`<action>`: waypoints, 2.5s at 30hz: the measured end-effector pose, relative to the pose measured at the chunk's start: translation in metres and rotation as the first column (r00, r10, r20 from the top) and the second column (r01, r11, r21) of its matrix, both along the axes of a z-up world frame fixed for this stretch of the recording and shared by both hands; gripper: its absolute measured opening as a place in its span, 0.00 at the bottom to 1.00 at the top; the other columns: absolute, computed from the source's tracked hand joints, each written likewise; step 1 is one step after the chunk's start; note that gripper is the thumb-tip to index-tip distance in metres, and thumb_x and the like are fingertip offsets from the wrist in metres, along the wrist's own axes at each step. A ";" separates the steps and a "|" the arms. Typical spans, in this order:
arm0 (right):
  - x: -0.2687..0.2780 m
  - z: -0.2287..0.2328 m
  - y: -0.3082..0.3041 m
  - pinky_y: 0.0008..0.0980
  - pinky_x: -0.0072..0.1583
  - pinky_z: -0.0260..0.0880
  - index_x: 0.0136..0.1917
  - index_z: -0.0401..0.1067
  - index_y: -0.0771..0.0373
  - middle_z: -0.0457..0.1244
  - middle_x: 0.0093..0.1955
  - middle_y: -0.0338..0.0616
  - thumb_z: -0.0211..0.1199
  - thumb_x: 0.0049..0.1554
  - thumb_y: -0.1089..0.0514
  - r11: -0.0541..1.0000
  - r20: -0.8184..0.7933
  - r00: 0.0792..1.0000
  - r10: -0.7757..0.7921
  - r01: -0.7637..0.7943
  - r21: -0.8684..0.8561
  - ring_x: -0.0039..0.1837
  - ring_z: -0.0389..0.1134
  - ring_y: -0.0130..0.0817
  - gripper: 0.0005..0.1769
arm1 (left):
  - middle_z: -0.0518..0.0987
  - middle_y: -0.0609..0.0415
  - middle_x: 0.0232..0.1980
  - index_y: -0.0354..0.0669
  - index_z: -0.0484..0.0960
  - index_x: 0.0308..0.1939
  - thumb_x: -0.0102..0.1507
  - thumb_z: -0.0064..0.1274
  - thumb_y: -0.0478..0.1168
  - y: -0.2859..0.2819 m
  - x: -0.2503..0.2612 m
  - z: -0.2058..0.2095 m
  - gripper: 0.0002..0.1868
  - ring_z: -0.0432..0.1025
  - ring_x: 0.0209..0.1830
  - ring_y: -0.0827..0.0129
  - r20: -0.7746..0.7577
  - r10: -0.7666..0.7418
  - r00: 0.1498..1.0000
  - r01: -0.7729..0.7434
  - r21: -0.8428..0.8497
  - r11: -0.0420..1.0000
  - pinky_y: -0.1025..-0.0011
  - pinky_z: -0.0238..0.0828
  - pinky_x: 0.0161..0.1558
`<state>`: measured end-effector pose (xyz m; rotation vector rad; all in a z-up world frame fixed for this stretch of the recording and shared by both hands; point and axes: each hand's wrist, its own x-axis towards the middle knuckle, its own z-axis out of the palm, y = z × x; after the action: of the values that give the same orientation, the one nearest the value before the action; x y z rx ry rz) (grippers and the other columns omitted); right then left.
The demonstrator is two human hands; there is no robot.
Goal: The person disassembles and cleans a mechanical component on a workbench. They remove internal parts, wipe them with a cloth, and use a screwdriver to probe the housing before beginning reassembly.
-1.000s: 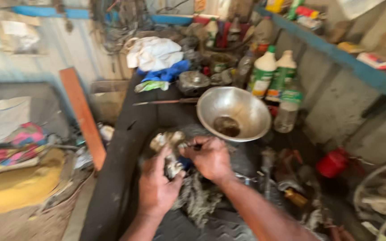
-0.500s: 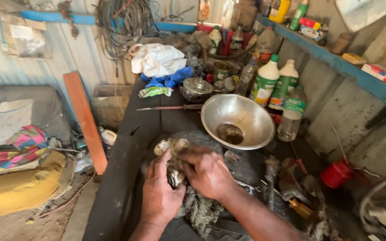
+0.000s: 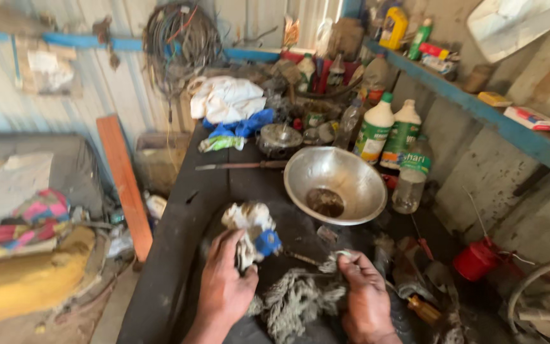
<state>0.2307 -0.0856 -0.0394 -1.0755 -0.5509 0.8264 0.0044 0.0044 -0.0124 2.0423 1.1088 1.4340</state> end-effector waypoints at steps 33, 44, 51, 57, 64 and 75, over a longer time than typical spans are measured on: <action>0.007 -0.034 -0.003 0.33 0.54 0.68 0.51 0.79 0.71 0.70 0.47 0.43 0.65 0.56 0.67 0.992 0.122 0.987 0.104 -0.093 -0.089 0.48 0.67 0.29 0.09 | 0.84 0.48 0.55 0.45 0.81 0.59 0.53 0.60 0.61 0.074 -0.002 0.031 0.35 0.79 0.55 0.60 -0.029 -0.094 0.995 0.076 -0.383 0.921 0.65 0.72 0.57; -0.010 0.041 0.030 0.33 0.46 0.66 0.59 0.76 0.61 0.73 0.44 0.45 0.70 0.53 0.62 0.927 0.474 0.878 0.068 0.120 -0.356 0.43 0.68 0.33 0.19 | 0.75 0.52 0.64 0.48 0.76 0.65 0.58 0.55 0.61 0.077 -0.007 0.015 0.36 0.68 0.66 0.63 0.208 -0.153 0.966 0.246 -0.555 0.795 0.65 0.63 0.64; -0.064 0.025 0.109 0.33 0.53 0.74 0.50 0.79 0.67 0.74 0.49 0.49 0.71 0.53 0.61 0.991 0.395 0.911 0.114 -0.135 0.025 0.47 0.73 0.33 0.11 | 0.81 0.54 0.59 0.46 0.79 0.64 0.59 0.54 0.59 0.093 -0.018 -0.007 0.34 0.71 0.61 0.68 0.448 -0.027 0.893 0.322 -0.598 0.734 0.68 0.62 0.63; -0.103 0.035 0.068 0.37 0.48 0.72 0.45 0.81 0.63 0.71 0.43 0.52 0.70 0.52 0.58 0.987 0.875 0.468 -0.123 0.150 0.059 0.45 0.73 0.47 0.08 | 0.81 0.53 0.60 0.39 0.79 0.61 0.61 0.56 0.54 0.109 -0.021 -0.029 0.30 0.72 0.63 0.69 0.604 -0.024 0.796 0.410 -0.509 0.757 0.69 0.61 0.66; -0.085 0.018 0.068 0.40 0.44 0.73 0.42 0.81 0.67 0.69 0.44 0.55 0.70 0.52 0.64 0.992 0.512 0.855 0.083 -0.120 0.040 0.42 0.71 0.53 0.05 | 0.82 0.53 0.59 0.40 0.82 0.60 0.60 0.56 0.54 0.101 -0.020 -0.013 0.29 0.71 0.62 0.69 0.537 0.009 0.844 0.339 -0.546 0.766 0.69 0.60 0.66; -0.055 0.034 0.057 0.36 0.48 0.72 0.45 0.82 0.62 0.71 0.43 0.50 0.69 0.52 0.61 0.990 0.838 0.529 0.138 -0.059 -0.126 0.44 0.72 0.40 0.06 | 0.84 0.50 0.53 0.38 0.84 0.59 0.61 0.56 0.53 0.103 -0.027 -0.003 0.29 0.75 0.52 0.67 0.508 -0.195 0.839 0.501 -0.580 0.642 0.69 0.69 0.56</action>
<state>0.1759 -0.0284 -0.0059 -1.5247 -1.4364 0.3524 -0.0226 0.1077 -0.0156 1.2405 0.8164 0.9467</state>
